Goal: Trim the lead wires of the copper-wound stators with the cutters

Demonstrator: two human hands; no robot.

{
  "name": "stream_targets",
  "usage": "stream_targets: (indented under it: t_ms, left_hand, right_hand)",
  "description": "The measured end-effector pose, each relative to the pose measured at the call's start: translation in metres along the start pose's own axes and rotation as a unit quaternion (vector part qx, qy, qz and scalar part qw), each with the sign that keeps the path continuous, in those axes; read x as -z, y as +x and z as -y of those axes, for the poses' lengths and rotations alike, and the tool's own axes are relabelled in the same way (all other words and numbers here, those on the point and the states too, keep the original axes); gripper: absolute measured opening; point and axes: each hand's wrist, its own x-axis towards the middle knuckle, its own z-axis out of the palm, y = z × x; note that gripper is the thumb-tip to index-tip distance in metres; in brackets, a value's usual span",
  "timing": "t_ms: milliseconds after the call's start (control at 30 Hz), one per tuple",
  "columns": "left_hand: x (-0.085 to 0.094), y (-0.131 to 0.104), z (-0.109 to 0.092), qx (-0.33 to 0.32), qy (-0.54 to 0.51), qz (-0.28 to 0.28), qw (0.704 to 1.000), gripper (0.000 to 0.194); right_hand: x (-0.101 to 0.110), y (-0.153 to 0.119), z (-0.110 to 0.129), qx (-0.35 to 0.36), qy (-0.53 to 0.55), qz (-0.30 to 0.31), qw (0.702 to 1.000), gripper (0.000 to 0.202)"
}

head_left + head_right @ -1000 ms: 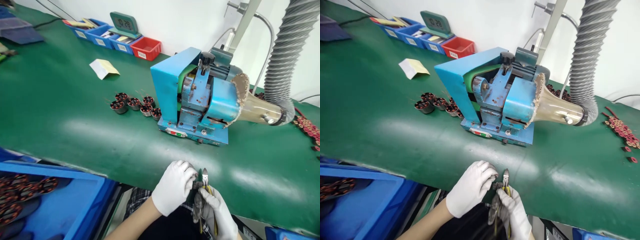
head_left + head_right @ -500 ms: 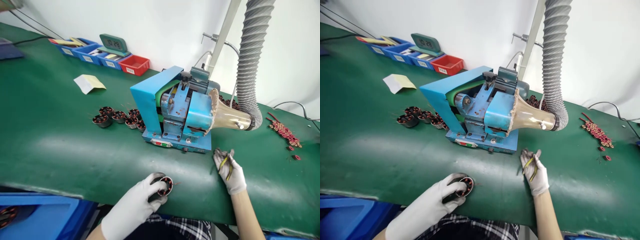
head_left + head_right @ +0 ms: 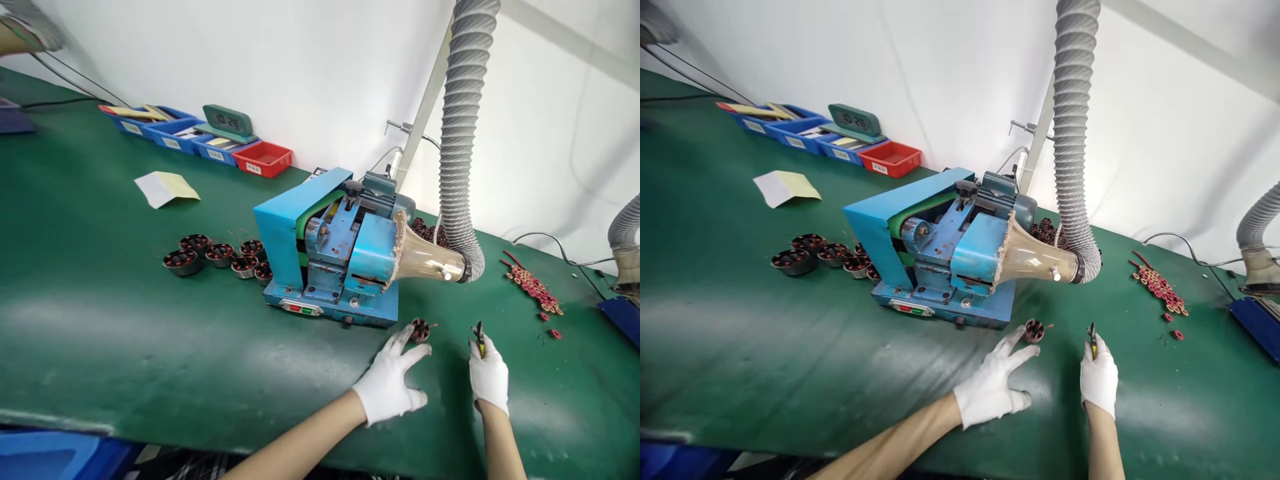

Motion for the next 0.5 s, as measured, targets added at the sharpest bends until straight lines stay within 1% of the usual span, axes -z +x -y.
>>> stream_targets:
  t_ms: [33,67,133,200,267,367,433,500]
  left_hand:
    - [-0.002,0.005,0.003,-0.016,0.026,0.001,1.0,0.074]
    - [-0.003,0.006,0.007,-0.024,0.05,0.005,0.998,0.07]
    - [-0.001,-0.003,0.016,-0.033,0.078,0.014,0.996,0.056]
    - [0.004,-0.021,0.027,-0.051,0.093,0.015,0.994,0.043]
    - [0.014,-0.043,0.036,-0.081,0.102,0.016,0.991,0.034]
    - [0.032,-0.075,0.046,-0.088,0.111,0.017,0.99,0.029]
    - [0.046,-0.094,0.051,-0.068,0.119,-0.002,0.991,0.029]
    - [0.06,-0.109,0.057,-0.046,0.129,-0.044,0.99,0.028]
  right_hand:
    - [0.002,-0.003,-0.002,0.012,-0.01,0.013,1.0,0.047]
    - [0.004,-0.005,-0.004,0.027,-0.016,0.029,0.999,0.048]
    - [0.007,-0.008,-0.01,0.073,-0.042,0.066,0.994,0.051]
    - [0.004,-0.009,-0.018,0.136,-0.082,0.098,0.982,0.055]
    - [-0.003,-0.01,-0.026,0.187,-0.113,0.117,0.969,0.058]
    - [-0.015,-0.008,-0.034,0.235,-0.106,0.143,0.956,0.064]
    - [-0.019,-0.004,-0.035,0.261,-0.095,0.134,0.951,0.062]
    - [-0.019,0.001,-0.029,0.256,-0.101,0.087,0.957,0.051]
